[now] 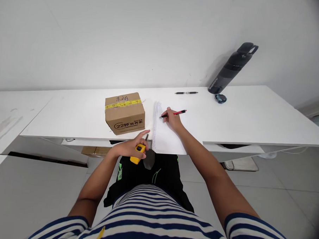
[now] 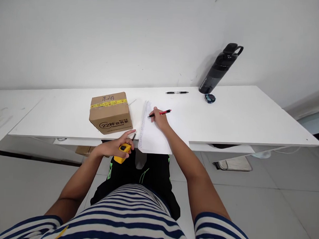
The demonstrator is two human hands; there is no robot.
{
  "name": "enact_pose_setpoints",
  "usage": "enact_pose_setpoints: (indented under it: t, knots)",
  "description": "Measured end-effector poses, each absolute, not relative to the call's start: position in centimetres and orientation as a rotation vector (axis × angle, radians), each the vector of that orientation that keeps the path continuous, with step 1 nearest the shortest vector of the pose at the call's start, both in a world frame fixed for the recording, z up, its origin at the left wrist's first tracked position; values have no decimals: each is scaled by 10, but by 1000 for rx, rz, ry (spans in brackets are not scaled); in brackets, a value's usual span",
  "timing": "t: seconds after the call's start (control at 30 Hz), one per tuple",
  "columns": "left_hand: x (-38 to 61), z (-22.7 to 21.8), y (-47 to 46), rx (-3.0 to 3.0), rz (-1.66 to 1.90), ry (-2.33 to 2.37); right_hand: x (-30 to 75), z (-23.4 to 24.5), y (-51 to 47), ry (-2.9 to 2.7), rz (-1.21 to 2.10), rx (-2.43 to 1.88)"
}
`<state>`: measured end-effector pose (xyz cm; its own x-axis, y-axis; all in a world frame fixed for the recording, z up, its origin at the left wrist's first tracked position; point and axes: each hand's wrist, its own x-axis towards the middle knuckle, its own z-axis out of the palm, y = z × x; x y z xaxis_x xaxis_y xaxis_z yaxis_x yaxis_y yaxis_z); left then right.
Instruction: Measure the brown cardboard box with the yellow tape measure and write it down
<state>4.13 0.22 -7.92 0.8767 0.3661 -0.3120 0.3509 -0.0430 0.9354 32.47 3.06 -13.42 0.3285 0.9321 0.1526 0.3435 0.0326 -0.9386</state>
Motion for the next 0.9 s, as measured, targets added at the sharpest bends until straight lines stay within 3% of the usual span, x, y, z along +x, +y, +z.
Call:
enact_pose_setpoints:
  t: [0.23,0.9]
  knots:
    - [77,-94,0,1895,-221,719,321,-126,22,-1170,713,-1538]
    - [71,-129,-2,1909,-92,711,320,-124,19,-1152,714,-1580]
